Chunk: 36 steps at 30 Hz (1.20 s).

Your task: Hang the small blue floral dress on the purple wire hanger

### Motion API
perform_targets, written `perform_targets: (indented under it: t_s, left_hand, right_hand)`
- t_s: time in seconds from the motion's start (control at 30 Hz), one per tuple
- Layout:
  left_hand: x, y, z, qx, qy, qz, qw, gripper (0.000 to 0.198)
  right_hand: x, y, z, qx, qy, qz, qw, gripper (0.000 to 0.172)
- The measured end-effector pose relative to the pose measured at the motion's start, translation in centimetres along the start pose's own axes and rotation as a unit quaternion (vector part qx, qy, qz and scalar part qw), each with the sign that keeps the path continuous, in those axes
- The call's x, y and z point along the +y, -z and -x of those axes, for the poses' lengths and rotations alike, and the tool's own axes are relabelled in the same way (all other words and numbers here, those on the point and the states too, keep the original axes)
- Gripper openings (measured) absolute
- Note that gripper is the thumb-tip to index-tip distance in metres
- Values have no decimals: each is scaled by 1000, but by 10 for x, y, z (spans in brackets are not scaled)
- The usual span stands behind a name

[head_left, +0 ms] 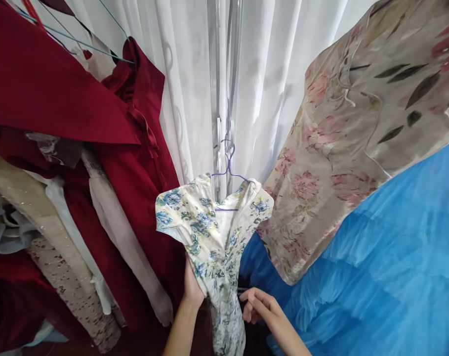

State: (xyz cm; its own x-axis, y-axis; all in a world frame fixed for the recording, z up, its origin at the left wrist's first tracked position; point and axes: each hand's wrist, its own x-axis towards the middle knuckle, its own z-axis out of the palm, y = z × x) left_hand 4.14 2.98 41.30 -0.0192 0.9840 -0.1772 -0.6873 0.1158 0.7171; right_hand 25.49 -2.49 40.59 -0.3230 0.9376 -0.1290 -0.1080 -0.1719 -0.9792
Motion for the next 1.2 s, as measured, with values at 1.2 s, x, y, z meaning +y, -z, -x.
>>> perform_targets:
  t_s: [1.2]
  left_hand:
    - [-13,-40,37,-95,-264,-565,776,16]
  right_hand:
    - [-214,9,-95,55,360,619,696,32]
